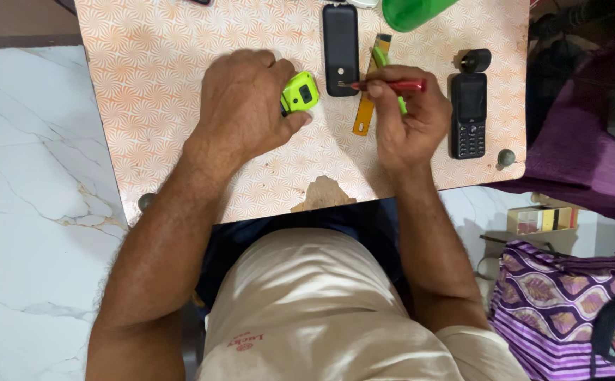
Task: The person removes the back cover and battery from a mobile phone, then uses a screwdriver to remove several small screws from the internal frame of the device.
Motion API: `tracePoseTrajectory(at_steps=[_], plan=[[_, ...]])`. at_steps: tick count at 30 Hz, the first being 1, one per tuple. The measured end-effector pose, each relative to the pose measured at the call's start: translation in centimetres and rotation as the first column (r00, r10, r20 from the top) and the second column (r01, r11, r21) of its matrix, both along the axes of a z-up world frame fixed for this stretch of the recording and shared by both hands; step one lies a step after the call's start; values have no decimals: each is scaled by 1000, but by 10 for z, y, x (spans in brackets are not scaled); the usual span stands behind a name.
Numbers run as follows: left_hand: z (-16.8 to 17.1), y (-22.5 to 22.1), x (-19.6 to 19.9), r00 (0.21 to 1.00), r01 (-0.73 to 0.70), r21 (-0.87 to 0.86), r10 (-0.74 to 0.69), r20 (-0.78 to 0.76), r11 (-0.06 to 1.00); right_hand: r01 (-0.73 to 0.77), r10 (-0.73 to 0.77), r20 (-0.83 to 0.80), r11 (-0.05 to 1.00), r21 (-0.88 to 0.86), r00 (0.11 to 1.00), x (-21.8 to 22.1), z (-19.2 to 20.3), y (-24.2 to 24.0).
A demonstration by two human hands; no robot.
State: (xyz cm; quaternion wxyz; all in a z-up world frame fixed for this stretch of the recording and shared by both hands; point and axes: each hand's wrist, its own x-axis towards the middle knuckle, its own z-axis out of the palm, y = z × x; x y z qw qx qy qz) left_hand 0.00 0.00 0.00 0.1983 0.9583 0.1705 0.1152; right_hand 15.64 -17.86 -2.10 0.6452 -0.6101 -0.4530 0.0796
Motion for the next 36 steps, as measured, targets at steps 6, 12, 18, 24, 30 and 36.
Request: tracePoseTrajectory(at_steps=[6, 12, 18, 24, 30, 36], plan=[[2, 7, -9, 997, 63, -59, -61, 39, 996, -31, 56, 144, 985, -171, 988, 6, 0, 19], [-1, 11, -10, 988, 132, -96, -123, 98, 987, 125, -96, 201, 983, -136, 975, 14, -7, 24], [-8, 16, -9, 979, 188, -118, -175, 108, 975, 111, -111, 25, 994, -2, 994, -5, -16, -11], [-7, 19, -9, 983, 175, -176, -161, 94, 969, 87, -88, 34, 996, 19, 996, -8, -27, -2], [-10, 17, -4, 985, 172, -139, -171, 21, 975, 24, -25, 52, 1000, 10, 998, -4, -32, -4], [-12, 20, -11, 978, 204, -262, -183, 104, 943, -9, 7, 84, 1000, 23, 996, -5, -35, -5]])
